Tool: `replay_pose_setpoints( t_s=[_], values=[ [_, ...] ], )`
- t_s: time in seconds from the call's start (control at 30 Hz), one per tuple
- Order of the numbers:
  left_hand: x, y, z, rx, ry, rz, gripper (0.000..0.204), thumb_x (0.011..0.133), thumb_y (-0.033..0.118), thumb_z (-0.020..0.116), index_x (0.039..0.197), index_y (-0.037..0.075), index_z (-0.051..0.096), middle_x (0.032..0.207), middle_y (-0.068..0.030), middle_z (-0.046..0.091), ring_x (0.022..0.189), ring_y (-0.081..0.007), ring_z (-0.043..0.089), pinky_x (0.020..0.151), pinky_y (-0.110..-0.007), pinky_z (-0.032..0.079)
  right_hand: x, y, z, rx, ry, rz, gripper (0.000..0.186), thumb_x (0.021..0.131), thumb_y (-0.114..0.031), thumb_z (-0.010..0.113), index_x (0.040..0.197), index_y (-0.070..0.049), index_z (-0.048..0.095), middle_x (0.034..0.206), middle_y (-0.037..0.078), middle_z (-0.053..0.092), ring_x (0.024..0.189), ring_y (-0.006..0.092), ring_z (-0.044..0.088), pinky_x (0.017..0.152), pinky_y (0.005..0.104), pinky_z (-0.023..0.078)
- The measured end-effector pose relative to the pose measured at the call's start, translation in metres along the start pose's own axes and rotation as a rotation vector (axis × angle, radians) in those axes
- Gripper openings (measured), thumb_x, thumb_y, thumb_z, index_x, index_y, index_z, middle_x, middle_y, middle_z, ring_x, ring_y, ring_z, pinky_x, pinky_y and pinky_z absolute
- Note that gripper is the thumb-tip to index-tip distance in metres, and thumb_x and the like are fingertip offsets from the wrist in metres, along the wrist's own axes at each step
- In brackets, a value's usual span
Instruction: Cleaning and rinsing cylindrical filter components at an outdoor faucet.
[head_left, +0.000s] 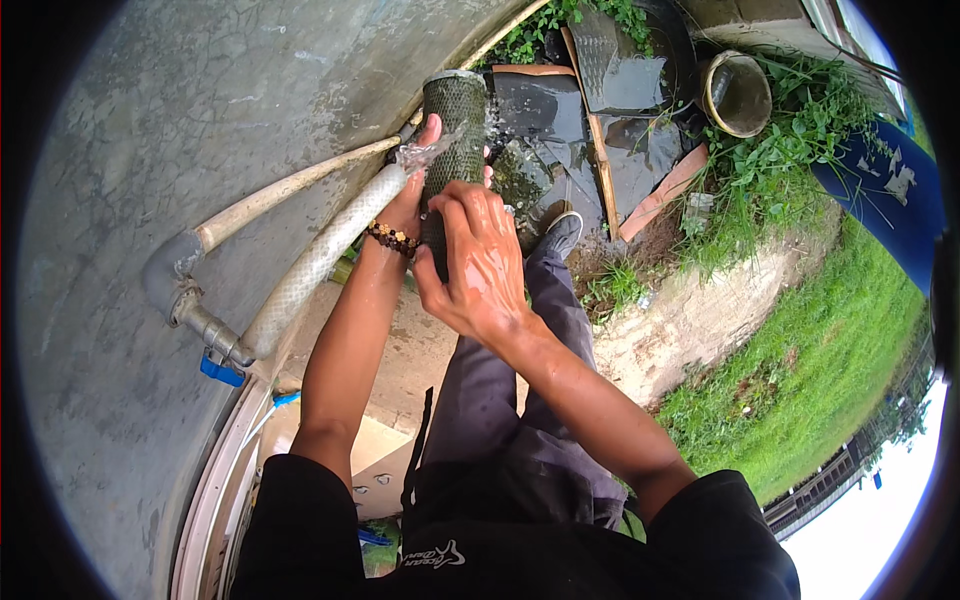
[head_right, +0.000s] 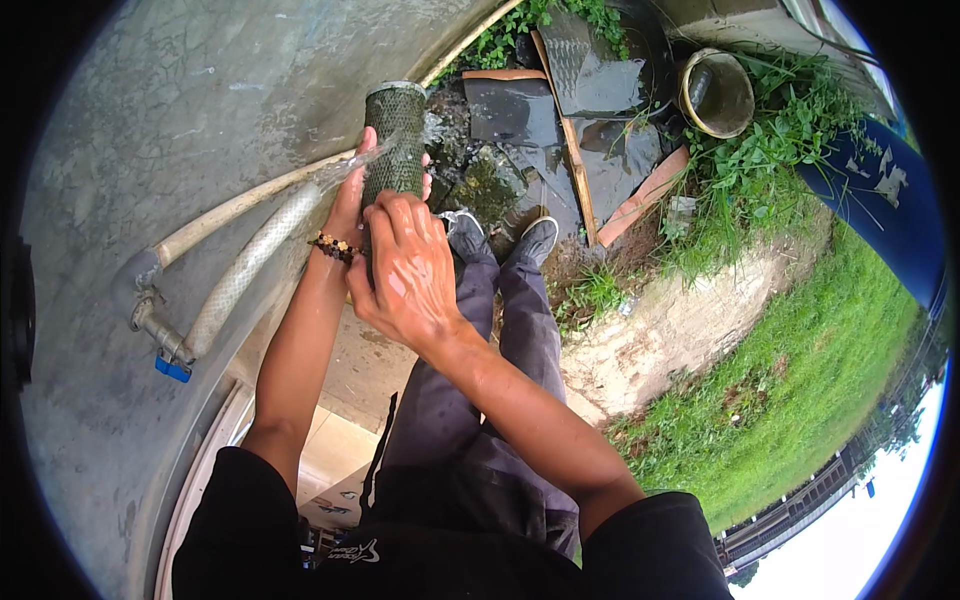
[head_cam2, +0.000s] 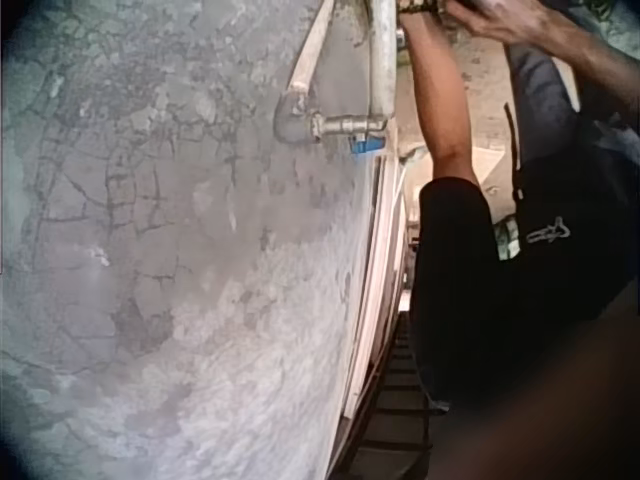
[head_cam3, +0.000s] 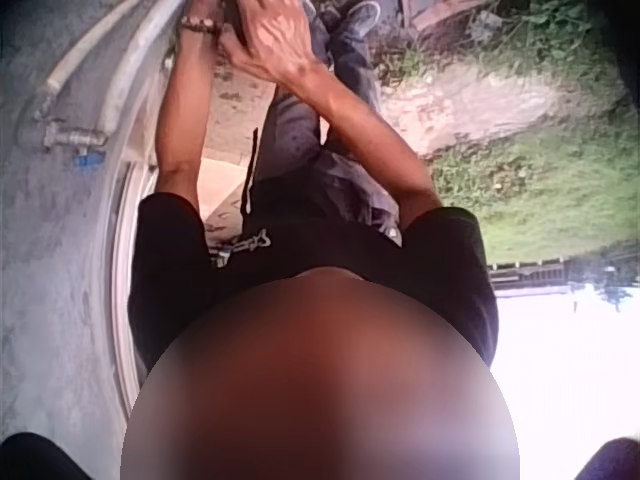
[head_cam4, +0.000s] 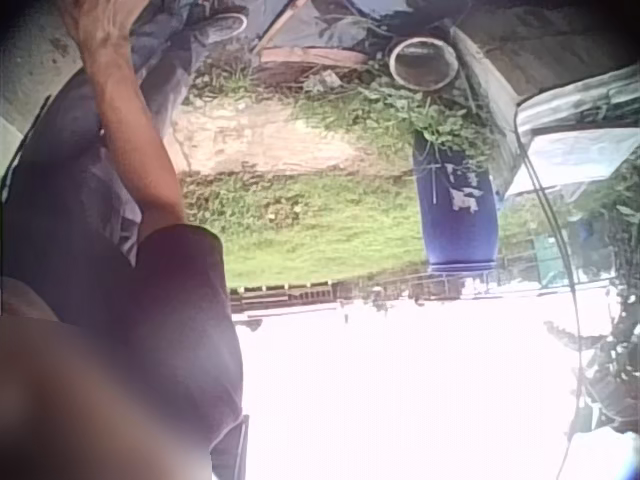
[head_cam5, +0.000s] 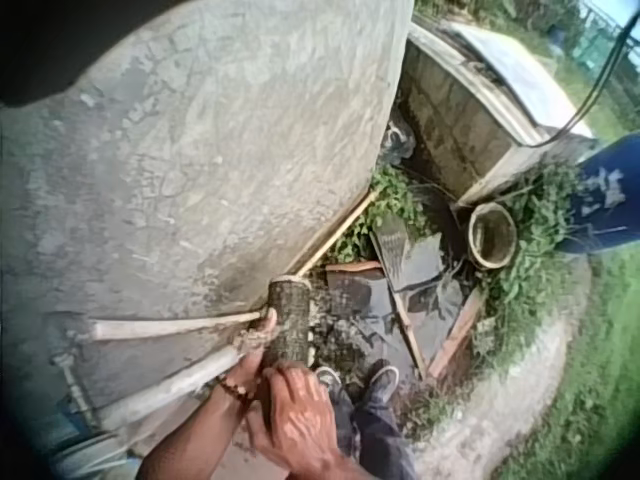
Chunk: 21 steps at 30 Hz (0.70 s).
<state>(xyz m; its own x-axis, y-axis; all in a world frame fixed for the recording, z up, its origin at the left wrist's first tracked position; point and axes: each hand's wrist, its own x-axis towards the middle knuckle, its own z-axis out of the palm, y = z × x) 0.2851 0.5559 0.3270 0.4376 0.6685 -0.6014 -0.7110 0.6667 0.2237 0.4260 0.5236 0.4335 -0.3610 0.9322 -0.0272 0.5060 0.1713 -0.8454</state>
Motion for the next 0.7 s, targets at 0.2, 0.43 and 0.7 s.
replay_pose_setpoints(
  t_s=[0.2,0.43,0.7],
  values=[
    [0.008,-0.010,0.011,0.107,0.282,0.296,0.052,0.100,0.052,0.049,0.127,0.008,0.057,0.116,-0.0041,0.064,0.102,-0.0143,0.062,0.090,-0.032,0.052,0.086,0.042,0.000,-0.133,0.202,-0.021,0.037,0.075,-0.010,0.060,0.108,0.005,0.057,0.113,0.021,0.055,0.106,0.0397,0.052,0.093,0.0455,0.043],
    [0.004,0.004,0.008,0.034,-0.004,0.056,0.059,0.100,0.058,0.041,0.115,0.004,0.062,0.100,-0.0113,0.069,0.095,-0.0206,0.067,0.085,-0.034,0.055,-0.009,0.002,-0.011,-0.005,0.013,-0.050,0.028,0.072,0.000,0.061,0.100,0.002,0.060,0.108,0.018,0.055,0.103,0.0372,0.054,0.093,0.0459,0.044],
    [0.028,-0.016,0.034,0.065,0.280,0.096,0.052,0.101,0.052,0.045,0.124,0.009,0.061,0.115,-0.0047,0.065,0.100,-0.0140,0.063,0.086,-0.033,0.053,0.092,0.084,-0.003,-0.084,0.319,-0.048,0.008,0.081,-0.005,0.062,0.082,0.002,0.065,0.087,0.018,0.062,0.084,0.0373,0.059,0.077,0.0446,0.049]
  ],
)
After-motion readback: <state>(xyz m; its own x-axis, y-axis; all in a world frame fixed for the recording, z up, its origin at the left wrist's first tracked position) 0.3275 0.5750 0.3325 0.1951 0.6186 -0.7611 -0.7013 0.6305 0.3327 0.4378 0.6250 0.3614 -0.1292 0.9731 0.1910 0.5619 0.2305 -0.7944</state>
